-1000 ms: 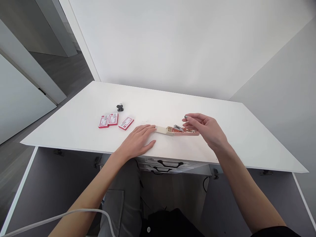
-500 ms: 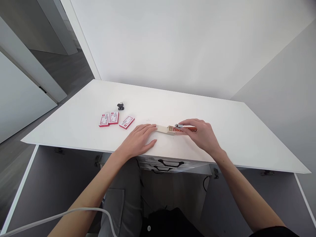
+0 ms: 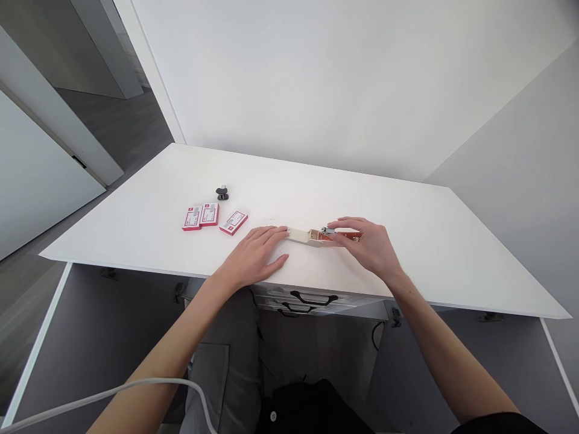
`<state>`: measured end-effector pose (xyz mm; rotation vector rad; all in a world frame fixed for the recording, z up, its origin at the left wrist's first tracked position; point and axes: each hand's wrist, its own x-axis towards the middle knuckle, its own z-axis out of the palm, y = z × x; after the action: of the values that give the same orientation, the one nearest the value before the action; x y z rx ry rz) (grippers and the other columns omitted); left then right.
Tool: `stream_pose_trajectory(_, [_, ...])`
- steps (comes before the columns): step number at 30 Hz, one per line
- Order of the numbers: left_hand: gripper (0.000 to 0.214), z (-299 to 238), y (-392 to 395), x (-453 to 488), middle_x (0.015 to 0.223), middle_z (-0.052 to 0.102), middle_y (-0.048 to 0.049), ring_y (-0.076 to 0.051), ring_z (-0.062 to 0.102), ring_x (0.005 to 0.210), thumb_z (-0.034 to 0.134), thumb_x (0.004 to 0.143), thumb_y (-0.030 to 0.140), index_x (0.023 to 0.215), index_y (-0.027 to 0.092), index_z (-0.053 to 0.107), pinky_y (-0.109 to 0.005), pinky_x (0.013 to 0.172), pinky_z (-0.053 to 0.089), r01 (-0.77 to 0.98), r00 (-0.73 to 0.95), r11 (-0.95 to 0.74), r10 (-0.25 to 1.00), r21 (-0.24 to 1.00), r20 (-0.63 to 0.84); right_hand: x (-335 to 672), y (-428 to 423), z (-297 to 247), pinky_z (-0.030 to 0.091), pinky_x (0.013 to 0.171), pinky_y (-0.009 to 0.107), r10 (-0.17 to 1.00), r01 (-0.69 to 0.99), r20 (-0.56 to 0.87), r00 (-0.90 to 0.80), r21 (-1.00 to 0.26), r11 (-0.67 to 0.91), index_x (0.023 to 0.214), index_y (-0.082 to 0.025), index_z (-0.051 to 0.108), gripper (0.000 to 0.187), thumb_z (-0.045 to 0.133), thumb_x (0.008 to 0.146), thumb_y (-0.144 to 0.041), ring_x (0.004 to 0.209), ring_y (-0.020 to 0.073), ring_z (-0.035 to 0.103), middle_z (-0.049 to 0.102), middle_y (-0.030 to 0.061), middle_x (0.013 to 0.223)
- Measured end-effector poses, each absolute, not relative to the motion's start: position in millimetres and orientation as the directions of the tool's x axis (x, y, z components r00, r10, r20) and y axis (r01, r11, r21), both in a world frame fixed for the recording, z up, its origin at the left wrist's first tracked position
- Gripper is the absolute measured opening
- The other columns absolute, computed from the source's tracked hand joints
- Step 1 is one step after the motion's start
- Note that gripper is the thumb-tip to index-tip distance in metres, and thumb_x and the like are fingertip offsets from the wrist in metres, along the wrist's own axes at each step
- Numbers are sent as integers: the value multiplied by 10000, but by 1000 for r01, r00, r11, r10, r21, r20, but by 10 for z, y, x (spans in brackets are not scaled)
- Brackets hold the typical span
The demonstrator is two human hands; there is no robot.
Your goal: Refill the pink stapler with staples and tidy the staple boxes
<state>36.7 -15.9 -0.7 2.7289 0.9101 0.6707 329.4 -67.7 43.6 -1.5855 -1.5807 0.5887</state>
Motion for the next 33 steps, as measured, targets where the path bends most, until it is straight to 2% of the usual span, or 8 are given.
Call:
stream_pose_trajectory(5, [474,-2,-166,367,1588,610,-97,-291,550,1488,494,1098,430,1529,238,538,-522,1250,451,529,708,-789,613,311,350,3304,-701,444,655,985,505,976,559,163,144,-827,56,1030,-316,875,180,796,901,-414,1029,284,785,791,53,1286])
stream_pose_trajectory(21, [466,-14,-159,370,1596,603,-92,-291,546,1493,485,1101,430,1519,232,542,-518,1253,438,533,711,-788,615,310,342,3333,-700,441,644,903,469,986,581,77,150,-814,-25,1045,-299,869,251,797,897,-488,1056,335,809,825,65,1221])
stream_pose_trajectory(28, [464,1,-167,375,1597,599,-97,-290,540,1495,482,1102,431,1514,224,541,-511,1257,432,539,711,-784,619,306,334,3313,-684,419,652,909,483,983,579,100,155,-815,-8,1030,-293,878,251,818,884,-489,1025,334,812,843,72,1148])
stream_pose_trajectory(33, [460,0,-167,376,1594,602,-99,-293,541,1492,491,1097,424,1510,228,548,-514,1259,432,534,709,-783,621,319,336,3281,-673,398,656,958,487,980,588,130,150,-808,17,1021,-303,887,218,847,870,-454,1003,296,807,829,56,1206])
